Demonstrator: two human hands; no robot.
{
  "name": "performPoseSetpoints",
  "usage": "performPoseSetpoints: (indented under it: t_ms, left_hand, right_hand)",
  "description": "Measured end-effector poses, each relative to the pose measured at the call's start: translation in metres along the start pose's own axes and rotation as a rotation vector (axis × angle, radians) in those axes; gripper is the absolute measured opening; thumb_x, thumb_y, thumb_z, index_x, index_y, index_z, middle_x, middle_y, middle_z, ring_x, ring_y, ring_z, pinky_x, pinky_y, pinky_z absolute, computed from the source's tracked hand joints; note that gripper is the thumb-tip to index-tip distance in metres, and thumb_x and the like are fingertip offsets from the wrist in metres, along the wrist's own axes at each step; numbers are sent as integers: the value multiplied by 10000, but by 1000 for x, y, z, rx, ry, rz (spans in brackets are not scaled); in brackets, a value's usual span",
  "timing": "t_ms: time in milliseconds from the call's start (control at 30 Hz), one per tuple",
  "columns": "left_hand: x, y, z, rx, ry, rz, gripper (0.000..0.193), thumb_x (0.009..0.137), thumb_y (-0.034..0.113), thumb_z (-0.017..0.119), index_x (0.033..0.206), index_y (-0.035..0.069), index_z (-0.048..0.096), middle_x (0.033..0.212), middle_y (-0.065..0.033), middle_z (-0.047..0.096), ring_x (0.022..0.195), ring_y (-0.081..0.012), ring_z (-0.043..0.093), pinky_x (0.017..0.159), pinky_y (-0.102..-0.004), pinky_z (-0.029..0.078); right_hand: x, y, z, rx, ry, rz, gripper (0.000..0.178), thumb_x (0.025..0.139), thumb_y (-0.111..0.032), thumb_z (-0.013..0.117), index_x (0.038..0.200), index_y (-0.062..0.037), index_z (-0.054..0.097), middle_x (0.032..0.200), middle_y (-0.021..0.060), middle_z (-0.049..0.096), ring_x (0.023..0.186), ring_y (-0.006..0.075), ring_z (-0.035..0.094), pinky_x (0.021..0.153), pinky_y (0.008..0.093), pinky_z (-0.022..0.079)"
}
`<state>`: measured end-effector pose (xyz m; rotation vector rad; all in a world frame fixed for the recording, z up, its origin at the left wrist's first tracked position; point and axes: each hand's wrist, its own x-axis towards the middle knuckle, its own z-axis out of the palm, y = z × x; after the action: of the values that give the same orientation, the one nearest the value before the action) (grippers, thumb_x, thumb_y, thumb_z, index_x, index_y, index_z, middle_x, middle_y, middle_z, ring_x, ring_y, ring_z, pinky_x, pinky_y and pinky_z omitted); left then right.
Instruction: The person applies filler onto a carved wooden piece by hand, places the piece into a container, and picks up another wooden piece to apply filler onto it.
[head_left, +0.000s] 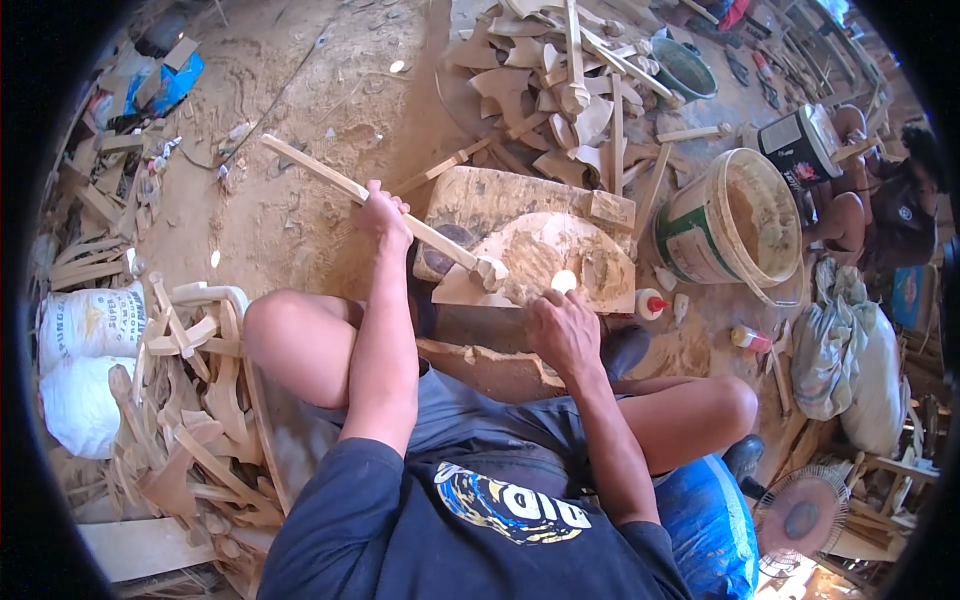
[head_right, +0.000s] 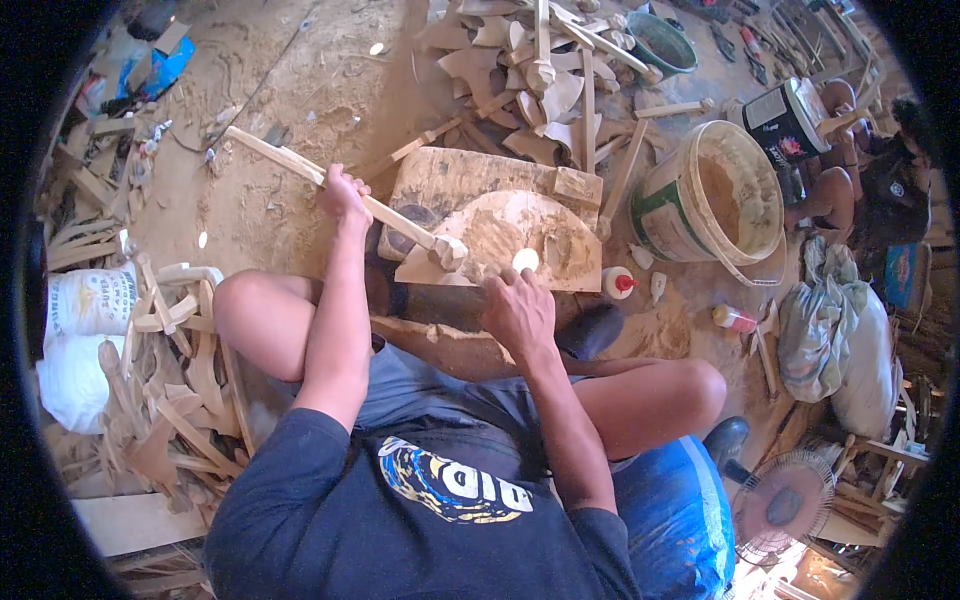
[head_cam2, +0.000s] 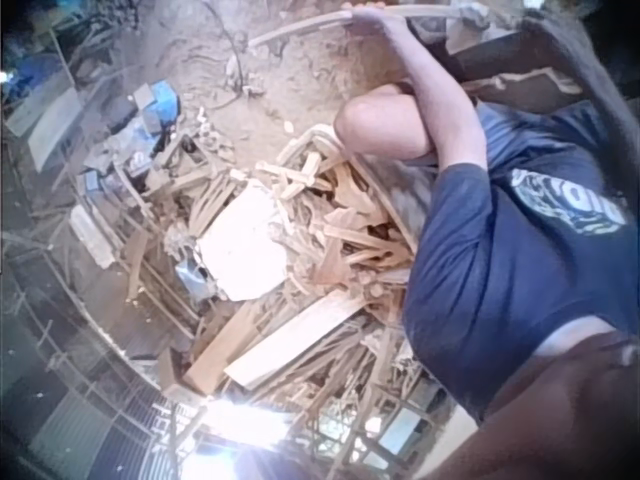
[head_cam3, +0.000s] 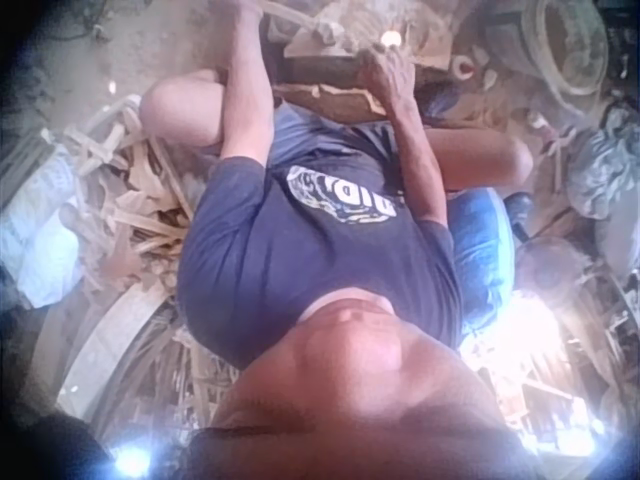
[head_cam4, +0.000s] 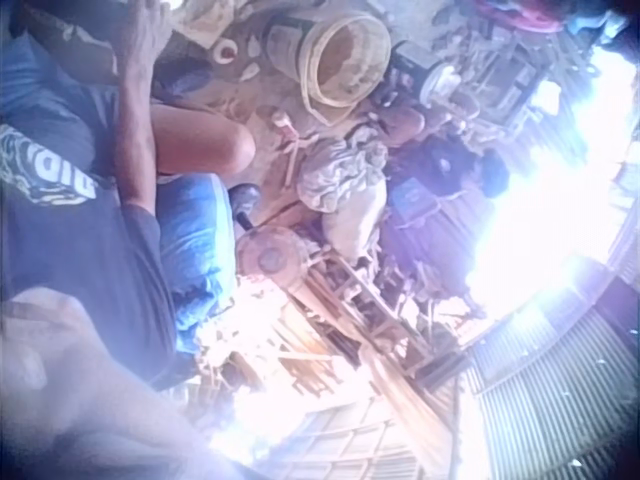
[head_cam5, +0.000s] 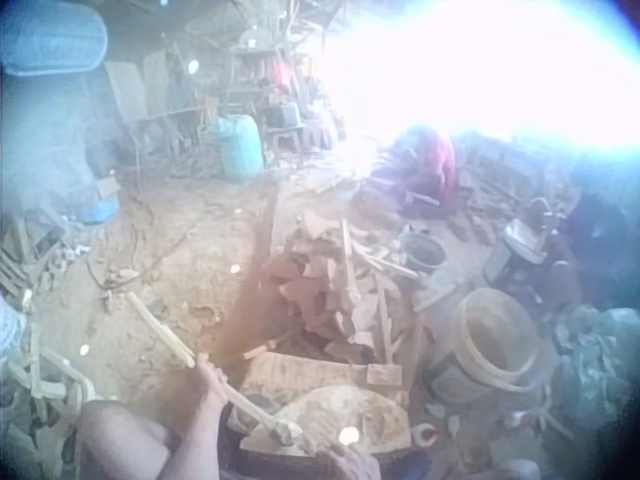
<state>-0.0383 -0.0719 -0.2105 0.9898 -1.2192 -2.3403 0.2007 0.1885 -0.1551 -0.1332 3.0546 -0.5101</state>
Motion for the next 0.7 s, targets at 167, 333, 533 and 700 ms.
performPoseSetpoints:
  t_ms: [167,333,533,700]
  left_hand:
    - [-5,0,0,-9,36,4,227,997,170,660,944,102,450,684,21,406,487,-87,398,414,-295,377]
    - [-8,4,6,24,50,11,190,1006,160,670,1017,76,499,692,10,425,485,-99,420,415,-296,376]
    - [-27,8,17,30,2,78,155,1007,138,660,1003,65,523,687,6,447,472,-102,435,395,-303,372]
    - [-29,15,17,36,-128,103,174,993,143,643,1079,62,516,673,23,418,480,-81,395,405,-271,376]
  right_hand:
    - [-7,-5,4,87,132,17,129,911,-147,706,973,-103,811,1020,69,765,959,320,704,854,441,584]
    - [-9,-2,10,-57,41,-24,130,896,-134,725,983,-107,818,1032,60,769,966,311,707,852,431,587]
    - [-7,-4,1,150,247,-2,153,891,-147,734,1008,-106,822,1040,64,771,977,316,708,869,426,587]
    - [-11,-5,2,110,44,69,171,889,-145,749,1036,-92,818,1072,89,773,1045,314,722,895,439,585]
